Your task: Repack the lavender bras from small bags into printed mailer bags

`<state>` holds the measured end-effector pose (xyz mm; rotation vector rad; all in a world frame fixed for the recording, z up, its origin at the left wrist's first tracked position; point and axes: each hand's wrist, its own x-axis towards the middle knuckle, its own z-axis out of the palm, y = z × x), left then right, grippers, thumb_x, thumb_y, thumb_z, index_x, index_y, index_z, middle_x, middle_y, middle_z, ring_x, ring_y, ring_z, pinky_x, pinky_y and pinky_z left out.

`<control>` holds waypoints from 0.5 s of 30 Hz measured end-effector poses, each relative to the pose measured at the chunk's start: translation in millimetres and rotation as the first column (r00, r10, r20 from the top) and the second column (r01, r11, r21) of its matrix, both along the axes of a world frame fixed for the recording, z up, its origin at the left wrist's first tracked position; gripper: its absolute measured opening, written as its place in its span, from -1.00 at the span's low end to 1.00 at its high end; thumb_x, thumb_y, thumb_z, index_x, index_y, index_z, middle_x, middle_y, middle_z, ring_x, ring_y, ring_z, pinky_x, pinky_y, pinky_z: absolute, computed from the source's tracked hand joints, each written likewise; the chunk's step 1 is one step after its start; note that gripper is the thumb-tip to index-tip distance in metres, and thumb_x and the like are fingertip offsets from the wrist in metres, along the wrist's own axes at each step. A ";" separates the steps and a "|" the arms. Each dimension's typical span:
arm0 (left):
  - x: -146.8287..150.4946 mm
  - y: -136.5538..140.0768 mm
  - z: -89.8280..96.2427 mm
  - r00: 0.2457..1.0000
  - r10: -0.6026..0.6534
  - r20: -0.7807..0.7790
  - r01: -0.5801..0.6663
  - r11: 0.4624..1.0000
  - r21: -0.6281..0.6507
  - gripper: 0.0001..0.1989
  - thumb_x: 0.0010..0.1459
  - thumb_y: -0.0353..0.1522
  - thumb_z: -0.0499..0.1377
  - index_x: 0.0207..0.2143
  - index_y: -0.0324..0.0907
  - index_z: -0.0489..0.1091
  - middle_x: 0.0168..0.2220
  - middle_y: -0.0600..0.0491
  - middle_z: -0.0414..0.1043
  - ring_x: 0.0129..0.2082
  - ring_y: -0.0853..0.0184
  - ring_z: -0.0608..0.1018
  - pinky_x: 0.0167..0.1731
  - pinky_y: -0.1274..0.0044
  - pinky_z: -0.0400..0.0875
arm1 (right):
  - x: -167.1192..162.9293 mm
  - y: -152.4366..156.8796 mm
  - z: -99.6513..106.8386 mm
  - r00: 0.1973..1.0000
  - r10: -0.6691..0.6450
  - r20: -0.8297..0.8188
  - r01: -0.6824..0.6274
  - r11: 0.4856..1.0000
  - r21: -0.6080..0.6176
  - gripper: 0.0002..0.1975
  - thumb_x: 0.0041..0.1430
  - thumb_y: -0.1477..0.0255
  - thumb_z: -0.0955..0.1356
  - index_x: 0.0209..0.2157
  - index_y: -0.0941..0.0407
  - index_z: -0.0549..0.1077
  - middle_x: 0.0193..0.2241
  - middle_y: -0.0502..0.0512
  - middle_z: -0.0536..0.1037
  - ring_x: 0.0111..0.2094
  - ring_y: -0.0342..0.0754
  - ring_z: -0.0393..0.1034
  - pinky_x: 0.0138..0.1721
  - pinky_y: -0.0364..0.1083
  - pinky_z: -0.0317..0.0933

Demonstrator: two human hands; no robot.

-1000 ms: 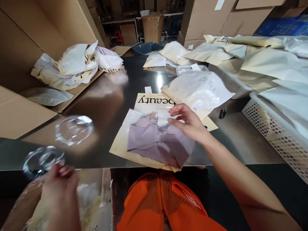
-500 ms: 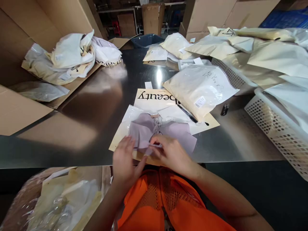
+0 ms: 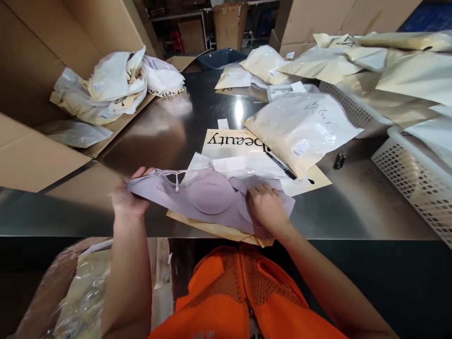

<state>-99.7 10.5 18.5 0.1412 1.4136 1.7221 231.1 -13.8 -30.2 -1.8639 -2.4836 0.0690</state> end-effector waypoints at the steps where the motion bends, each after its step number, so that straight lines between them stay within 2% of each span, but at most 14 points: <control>1: -6.7 -3.2 -5.5 1.000 -0.014 0.025 0.015 0.999 -0.039 -0.27 0.36 -0.10 -0.40 -0.07 -0.37 0.42 -0.27 -0.22 0.55 -0.25 0.12 0.61 -0.14 0.23 0.50 | -1.0 0.7 0.9 1.000 -0.017 0.020 0.018 1.000 -0.016 -0.74 0.34 0.50 0.19 -0.21 0.19 0.50 -0.21 0.22 0.53 -0.11 0.16 0.38 -0.14 0.05 0.22; 2: -11.8 -8.4 -12.7 0.998 -0.037 0.041 0.040 0.996 -0.074 -0.26 0.35 -0.09 -0.39 -0.04 -0.39 0.41 -0.28 -0.25 0.55 -0.28 0.10 0.62 -0.17 0.23 0.51 | -1.5 1.2 2.0 0.999 -0.035 0.025 0.035 0.999 -0.019 -0.74 0.35 0.44 0.20 -0.24 0.18 0.50 -0.21 0.23 0.52 -0.12 0.15 0.38 -0.16 0.04 0.21; 4: -19.0 -22.2 -28.3 0.997 -0.065 0.052 0.071 0.990 -0.121 -0.26 0.35 -0.06 -0.34 -0.01 -0.42 0.41 -0.32 -0.26 0.55 -0.36 0.09 0.62 -0.29 0.26 0.54 | -2.3 2.3 4.1 0.998 -0.061 0.018 0.061 0.998 0.005 -0.70 0.34 0.26 0.25 -0.13 0.19 0.48 -0.14 0.26 0.50 -0.09 0.18 0.36 -0.19 0.03 0.22; 6: -25.0 -35.4 -39.6 0.990 -0.136 0.041 0.141 0.974 -0.178 -0.38 0.35 -0.09 -0.19 -0.02 -0.40 0.44 -0.40 -0.20 0.56 -0.44 0.14 0.61 -0.40 0.37 0.54 | -5.1 4.4 6.1 0.998 -0.046 0.037 0.045 0.999 0.009 -0.63 0.30 0.21 0.29 -0.03 0.18 0.45 -0.09 0.29 0.47 -0.07 0.24 0.33 -0.20 0.06 0.22; 8: -31.8 -41.8 -41.0 0.959 -0.280 0.050 0.284 0.931 -0.229 -0.60 0.31 -0.22 0.01 -0.08 -0.34 0.49 -0.49 -0.11 0.55 -0.48 0.17 0.61 -0.49 0.47 0.51 | -9.5 7.9 7.8 0.999 0.008 0.038 -0.007 0.999 -0.040 -0.73 0.31 0.37 0.26 -0.10 0.21 0.49 -0.11 0.32 0.47 -0.06 0.27 0.33 -0.19 0.08 0.22; 10: -38.6 -37.7 -31.0 0.915 -0.395 0.077 0.402 0.885 -0.234 -0.70 0.27 -0.33 0.08 -0.14 -0.33 0.52 -0.55 -0.08 0.53 -0.46 0.13 0.62 -0.51 0.48 0.50 | -12.0 12.8 8.8 0.998 0.065 -0.012 -0.066 0.993 -0.096 -0.75 0.26 0.54 0.20 -0.25 0.24 0.52 -0.17 0.34 0.48 -0.07 0.26 0.35 -0.18 0.08 0.21; 11: -41.6 -31.7 -22.5 0.910 -0.406 0.082 0.414 0.884 -0.216 -0.68 0.28 -0.30 0.06 -0.17 -0.34 0.53 -0.56 -0.08 0.52 -0.43 0.10 0.63 -0.48 0.45 0.52 | -11.3 15.7 9.2 0.996 0.088 -0.032 -0.091 0.990 -0.108 -0.73 0.24 0.58 0.18 -0.28 0.24 0.51 -0.18 0.33 0.49 -0.09 0.22 0.37 -0.18 0.06 0.22; 13: -45.7 -15.1 -2.4 0.926 -0.372 0.061 0.376 0.921 -0.103 -0.52 0.34 -0.18 -0.05 -0.18 -0.36 0.52 -0.51 -0.10 0.55 -0.30 0.06 0.63 -0.33 0.36 0.55 | -4.0 21.9 10.8 0.982 0.101 -0.161 -0.120 0.987 -0.111 -0.74 0.23 0.56 0.18 -0.24 0.19 0.50 -0.20 0.24 0.51 -0.16 0.11 0.41 -0.16 0.01 0.24; 14: -46.9 -6.2 7.2 0.934 -0.355 0.045 0.355 0.935 0.011 -0.44 0.35 -0.11 -0.12 -0.14 -0.36 0.50 -0.43 -0.12 0.58 -0.20 0.06 0.62 -0.20 0.31 0.54 | 2.7 25.0 12.6 0.951 0.061 -0.302 -0.100 0.988 -0.115 -0.76 0.23 0.51 0.20 -0.23 0.16 0.49 -0.24 0.18 0.52 -0.21 0.05 0.42 -0.18 -0.02 0.26; 15: -47.4 1.6 15.1 0.938 -0.346 0.034 0.336 0.929 0.157 -0.39 0.36 -0.08 -0.18 -0.09 -0.36 0.47 -0.32 -0.12 0.60 -0.08 0.06 0.58 -0.06 0.27 0.49 | 11.0 27.9 15.6 0.871 -0.018 -0.491 -0.049 0.991 -0.125 -0.79 0.20 0.46 0.22 -0.25 0.14 0.47 -0.29 0.14 0.52 -0.28 0.01 0.42 -0.21 -0.04 0.28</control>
